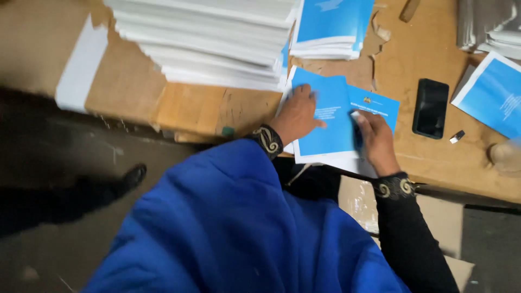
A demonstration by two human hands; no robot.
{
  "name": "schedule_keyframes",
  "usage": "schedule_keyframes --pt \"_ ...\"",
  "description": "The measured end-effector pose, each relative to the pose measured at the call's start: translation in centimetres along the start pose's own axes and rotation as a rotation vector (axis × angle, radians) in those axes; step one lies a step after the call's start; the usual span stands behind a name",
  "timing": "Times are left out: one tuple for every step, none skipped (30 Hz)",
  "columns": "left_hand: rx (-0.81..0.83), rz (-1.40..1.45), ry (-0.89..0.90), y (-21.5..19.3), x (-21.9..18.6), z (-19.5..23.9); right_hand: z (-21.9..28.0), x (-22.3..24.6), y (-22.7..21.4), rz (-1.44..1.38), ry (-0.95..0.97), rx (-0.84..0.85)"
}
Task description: Manually folding printed paper sheets into booklets and stacking them on a workbench.
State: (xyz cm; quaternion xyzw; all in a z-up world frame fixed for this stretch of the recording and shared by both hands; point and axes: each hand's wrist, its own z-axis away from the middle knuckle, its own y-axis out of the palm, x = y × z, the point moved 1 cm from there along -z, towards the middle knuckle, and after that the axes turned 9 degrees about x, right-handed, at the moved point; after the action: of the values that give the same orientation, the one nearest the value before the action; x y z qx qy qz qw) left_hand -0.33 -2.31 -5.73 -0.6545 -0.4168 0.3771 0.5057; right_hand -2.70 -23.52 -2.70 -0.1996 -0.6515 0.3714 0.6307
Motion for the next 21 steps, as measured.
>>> schedule_keyframes --pt "0.115 0.131 0.043 -0.5 0.2 0.2 0.1 -0.6 -0.5 -0.032 -0.073 0.019" --pt "0.112 0.140 0.027 -0.8 -0.2 0.9 0.8 0.0 -0.8 -0.021 -0.079 0.034" --pt "0.147 0.057 0.039 -1.2 -0.4 1.2 1.5 0.7 -1.0 -0.080 -0.083 0.027" --pt "0.182 -0.027 0.051 -1.6 -0.7 1.5 2.1 1.3 -1.3 -0.138 -0.087 0.021" --pt "0.179 -0.025 0.062 -1.7 -0.6 1.3 2.5 1.3 -1.4 -0.136 -0.081 0.011" --pt "0.221 -0.001 0.067 -1.7 -0.5 1.2 2.8 1.2 -1.5 -0.127 -0.091 0.035" --pt "0.270 0.027 0.063 -1.6 -0.5 1.4 3.3 1.2 -1.5 -0.119 -0.100 0.071" --pt "0.273 0.031 0.066 -2.0 -0.5 1.5 3.9 0.7 -1.9 -0.118 -0.094 0.071" --pt "0.266 0.029 0.079 -2.4 -0.4 1.6 4.2 0.3 -2.1 -0.032 -0.103 0.111" --pt "0.258 0.027 0.092 -2.8 -0.3 1.6 4.5 -0.2 -2.4 0.053 -0.113 0.150" --pt "0.263 0.028 0.090 -2.8 -0.3 1.5 4.6 -0.5 -2.0 0.050 -0.112 0.154" --pt "0.265 0.031 0.084 -2.8 -0.3 1.4 4.5 -0.8 -1.7 0.046 -0.102 0.165" --pt "0.272 0.037 0.085 -2.7 -0.4 1.4 4.8 -1.2 -1.3 0.040 -0.085 0.175" --pt "0.281 0.041 0.089 -2.4 -0.3 1.2 3.8 -1.3 -1.4 0.035 -0.076 0.179" --pt "0.303 0.006 0.092 -2.0 -0.4 1.0 3.0 -1.3 -1.4 0.051 -0.135 0.175" --pt "0.325 -0.028 0.097 -1.7 -0.4 1.0 2.1 -1.4 -1.4 0.067 -0.193 0.172" --pt "0.337 -0.024 0.104 -1.6 -0.5 0.9 0.4 -1.5 -1.3 0.061 -0.181 0.175" --pt "0.339 -0.021 0.092 -1.6 -0.7 0.9 -1.3 -1.6 -1.2 0.061 -0.266 0.142" --pt "0.334 -0.022 0.077 -1.8 -0.7 0.8 -3.2 -1.6 -1.2 0.064 -0.358 0.107" --pt "0.339 -0.021 0.080 -1.8 -0.9 1.0 -5.2 -2.2 -0.6 0.061 -0.352 0.108" --pt "0.327 -0.031 0.087 -1.8 -0.8 0.8 -7.7 -2.7 -0.2 0.056 -0.377 0.051"
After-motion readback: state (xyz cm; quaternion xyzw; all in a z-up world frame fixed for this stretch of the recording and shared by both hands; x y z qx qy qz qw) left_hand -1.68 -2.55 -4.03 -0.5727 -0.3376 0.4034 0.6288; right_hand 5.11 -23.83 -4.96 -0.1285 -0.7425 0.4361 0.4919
